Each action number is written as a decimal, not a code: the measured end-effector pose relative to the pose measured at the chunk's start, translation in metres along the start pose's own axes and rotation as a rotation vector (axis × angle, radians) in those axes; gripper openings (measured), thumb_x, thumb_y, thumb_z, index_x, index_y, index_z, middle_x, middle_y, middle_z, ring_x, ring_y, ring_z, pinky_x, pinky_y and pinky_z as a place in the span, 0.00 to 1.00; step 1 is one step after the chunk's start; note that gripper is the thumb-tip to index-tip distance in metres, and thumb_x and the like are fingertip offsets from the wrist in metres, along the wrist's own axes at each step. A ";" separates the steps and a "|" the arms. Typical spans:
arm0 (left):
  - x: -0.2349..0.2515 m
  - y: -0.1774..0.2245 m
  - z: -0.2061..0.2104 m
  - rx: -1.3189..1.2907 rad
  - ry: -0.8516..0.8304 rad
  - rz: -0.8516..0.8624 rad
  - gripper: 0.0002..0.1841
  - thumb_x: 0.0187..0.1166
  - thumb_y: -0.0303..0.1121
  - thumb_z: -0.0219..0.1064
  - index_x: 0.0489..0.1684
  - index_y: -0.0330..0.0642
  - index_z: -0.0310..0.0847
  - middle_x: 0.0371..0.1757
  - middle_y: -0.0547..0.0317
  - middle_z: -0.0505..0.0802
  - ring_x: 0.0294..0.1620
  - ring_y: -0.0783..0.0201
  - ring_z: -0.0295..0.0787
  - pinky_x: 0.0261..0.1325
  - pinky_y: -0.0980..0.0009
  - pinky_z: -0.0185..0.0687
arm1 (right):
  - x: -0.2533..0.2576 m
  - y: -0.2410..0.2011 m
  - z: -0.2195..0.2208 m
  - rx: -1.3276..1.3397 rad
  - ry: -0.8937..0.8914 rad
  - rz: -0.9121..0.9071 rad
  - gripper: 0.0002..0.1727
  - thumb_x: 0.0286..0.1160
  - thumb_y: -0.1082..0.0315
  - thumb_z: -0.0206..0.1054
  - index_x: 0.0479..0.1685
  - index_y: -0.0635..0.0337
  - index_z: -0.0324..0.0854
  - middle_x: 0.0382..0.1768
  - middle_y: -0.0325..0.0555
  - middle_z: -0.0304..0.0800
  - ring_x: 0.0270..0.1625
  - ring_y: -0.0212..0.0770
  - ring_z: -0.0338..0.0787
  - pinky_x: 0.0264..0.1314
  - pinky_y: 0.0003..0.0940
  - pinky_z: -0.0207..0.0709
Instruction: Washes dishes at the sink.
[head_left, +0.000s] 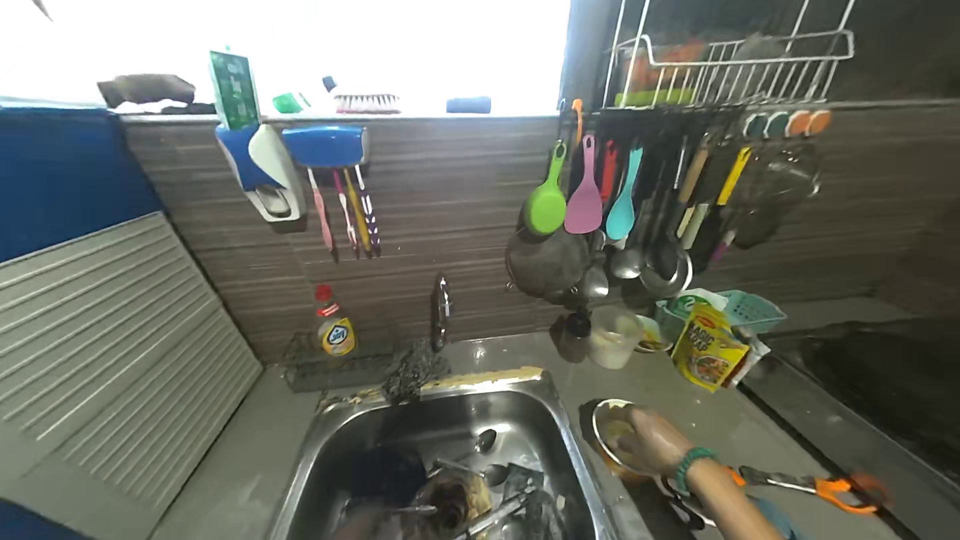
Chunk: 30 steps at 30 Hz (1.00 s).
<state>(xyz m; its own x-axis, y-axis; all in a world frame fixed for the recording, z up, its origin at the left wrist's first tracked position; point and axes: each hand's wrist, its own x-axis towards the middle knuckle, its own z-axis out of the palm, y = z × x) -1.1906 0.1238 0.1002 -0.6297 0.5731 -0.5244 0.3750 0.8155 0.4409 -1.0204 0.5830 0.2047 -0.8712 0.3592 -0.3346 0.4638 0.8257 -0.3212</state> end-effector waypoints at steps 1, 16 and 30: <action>0.006 0.012 -0.014 -0.056 0.106 0.039 0.30 0.79 0.45 0.73 0.74 0.33 0.79 0.68 0.30 0.87 0.71 0.35 0.83 0.76 0.38 0.73 | -0.002 -0.016 -0.012 0.057 0.045 -0.028 0.26 0.83 0.60 0.68 0.79 0.59 0.78 0.75 0.63 0.82 0.79 0.61 0.80 0.85 0.58 0.67; 0.114 0.156 -0.145 0.508 0.467 -0.057 0.35 0.84 0.30 0.60 0.93 0.37 0.55 0.94 0.43 0.59 0.96 0.44 0.47 0.92 0.35 0.39 | 0.133 -0.218 0.076 1.066 -0.185 -0.159 0.22 0.91 0.60 0.60 0.72 0.69 0.79 0.62 0.61 0.90 0.61 0.49 0.92 0.69 0.44 0.82; 0.127 0.120 -0.153 -0.406 0.719 0.068 0.20 0.84 0.26 0.63 0.73 0.31 0.78 0.69 0.35 0.86 0.70 0.43 0.84 0.76 0.47 0.74 | 0.119 -0.227 0.048 0.631 -0.005 -0.225 0.21 0.86 0.55 0.65 0.49 0.70 0.87 0.50 0.62 0.91 0.55 0.55 0.90 0.64 0.56 0.79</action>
<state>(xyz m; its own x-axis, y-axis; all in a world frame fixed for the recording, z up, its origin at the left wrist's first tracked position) -1.3298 0.2819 0.1984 -0.9475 0.3163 0.0463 0.2402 0.6091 0.7558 -1.2214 0.4177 0.1948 -0.9576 0.2048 -0.2026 0.2775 0.4665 -0.8399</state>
